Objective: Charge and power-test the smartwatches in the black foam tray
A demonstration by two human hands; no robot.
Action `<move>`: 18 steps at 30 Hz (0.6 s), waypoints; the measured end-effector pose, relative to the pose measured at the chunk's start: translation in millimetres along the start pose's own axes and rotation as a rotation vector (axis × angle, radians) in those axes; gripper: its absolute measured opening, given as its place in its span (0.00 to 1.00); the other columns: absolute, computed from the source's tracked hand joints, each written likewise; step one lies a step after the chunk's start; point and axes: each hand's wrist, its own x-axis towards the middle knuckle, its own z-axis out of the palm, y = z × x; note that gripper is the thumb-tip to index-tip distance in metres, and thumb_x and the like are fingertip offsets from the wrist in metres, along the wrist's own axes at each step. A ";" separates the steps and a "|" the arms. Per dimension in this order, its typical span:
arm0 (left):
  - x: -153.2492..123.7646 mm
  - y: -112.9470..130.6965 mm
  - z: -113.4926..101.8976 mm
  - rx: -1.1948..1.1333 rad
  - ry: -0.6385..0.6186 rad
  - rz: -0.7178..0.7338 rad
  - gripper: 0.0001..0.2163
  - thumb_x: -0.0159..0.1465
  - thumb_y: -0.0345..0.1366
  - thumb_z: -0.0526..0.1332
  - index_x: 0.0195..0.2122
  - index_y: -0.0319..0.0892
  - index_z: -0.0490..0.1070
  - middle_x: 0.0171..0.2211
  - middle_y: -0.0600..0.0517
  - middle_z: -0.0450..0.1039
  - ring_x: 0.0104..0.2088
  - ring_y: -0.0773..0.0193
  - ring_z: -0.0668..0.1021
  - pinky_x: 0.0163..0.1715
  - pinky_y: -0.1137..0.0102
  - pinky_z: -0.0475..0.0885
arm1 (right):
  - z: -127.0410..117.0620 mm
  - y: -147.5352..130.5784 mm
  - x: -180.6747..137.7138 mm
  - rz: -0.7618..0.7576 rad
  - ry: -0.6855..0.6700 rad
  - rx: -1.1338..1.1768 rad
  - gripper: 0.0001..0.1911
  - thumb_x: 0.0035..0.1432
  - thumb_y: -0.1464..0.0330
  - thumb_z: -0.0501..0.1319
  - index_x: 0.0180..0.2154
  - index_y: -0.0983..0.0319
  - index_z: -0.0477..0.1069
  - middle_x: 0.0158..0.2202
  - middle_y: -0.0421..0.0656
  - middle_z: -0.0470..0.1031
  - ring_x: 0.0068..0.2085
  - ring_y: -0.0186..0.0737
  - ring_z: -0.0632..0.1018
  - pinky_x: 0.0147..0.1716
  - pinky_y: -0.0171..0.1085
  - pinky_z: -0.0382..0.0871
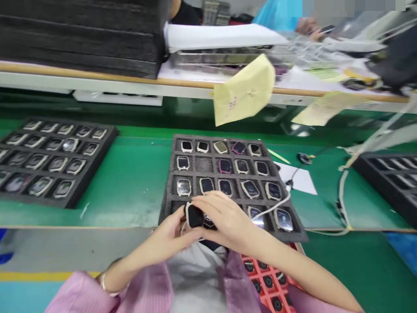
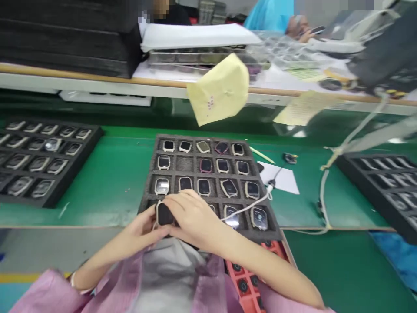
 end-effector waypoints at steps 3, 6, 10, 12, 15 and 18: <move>7.7 1.6 -1.1 0.029 0.005 -0.006 0.21 0.63 0.42 0.62 0.55 0.41 0.62 0.26 0.58 0.63 0.20 0.74 0.64 0.19 0.78 0.61 | 3.1 6.6 0.8 -0.043 0.009 -0.040 0.17 0.65 0.67 0.59 0.51 0.71 0.66 0.47 0.56 0.75 0.47 0.52 0.76 0.46 0.51 0.72; 10.6 2.4 -1.9 0.057 0.032 -0.019 0.19 0.65 0.43 0.60 0.53 0.39 0.63 0.19 0.62 0.58 0.17 0.74 0.60 0.16 0.78 0.56 | 2.3 10.7 3.2 -0.068 0.031 -0.078 0.15 0.68 0.67 0.55 0.51 0.71 0.66 0.49 0.57 0.74 0.47 0.52 0.75 0.46 0.51 0.72; 14.2 4.9 -1.1 0.051 0.064 0.043 0.15 0.63 0.43 0.61 0.45 0.37 0.68 0.22 0.59 0.62 0.19 0.73 0.63 0.19 0.76 0.59 | 2.2 11.4 4.8 -0.086 0.029 -0.035 0.17 0.67 0.65 0.56 0.50 0.72 0.67 0.45 0.55 0.75 0.45 0.51 0.76 0.44 0.49 0.73; 15.7 6.7 -0.6 0.037 0.090 0.097 0.13 0.61 0.43 0.63 0.39 0.36 0.71 0.27 0.55 0.68 0.26 0.70 0.68 0.26 0.75 0.63 | 3.5 12.3 4.6 -0.088 0.024 -0.003 0.18 0.67 0.64 0.57 0.50 0.71 0.67 0.44 0.54 0.76 0.44 0.50 0.76 0.44 0.49 0.74; 16.4 8.4 -0.5 0.006 0.101 0.085 0.13 0.60 0.43 0.65 0.36 0.36 0.72 0.28 0.53 0.69 0.29 0.67 0.70 0.29 0.73 0.65 | 7.4 15.1 2.7 -0.073 0.047 0.064 0.19 0.65 0.61 0.60 0.50 0.69 0.67 0.43 0.52 0.76 0.43 0.49 0.77 0.43 0.48 0.74; 15.4 8.1 -1.3 -0.014 0.082 0.055 0.13 0.59 0.43 0.65 0.34 0.37 0.71 0.26 0.54 0.69 0.28 0.67 0.70 0.27 0.74 0.63 | 12.2 17.3 -0.3 -0.052 0.088 0.149 0.20 0.62 0.61 0.63 0.50 0.67 0.67 0.42 0.51 0.75 0.42 0.47 0.77 0.42 0.46 0.74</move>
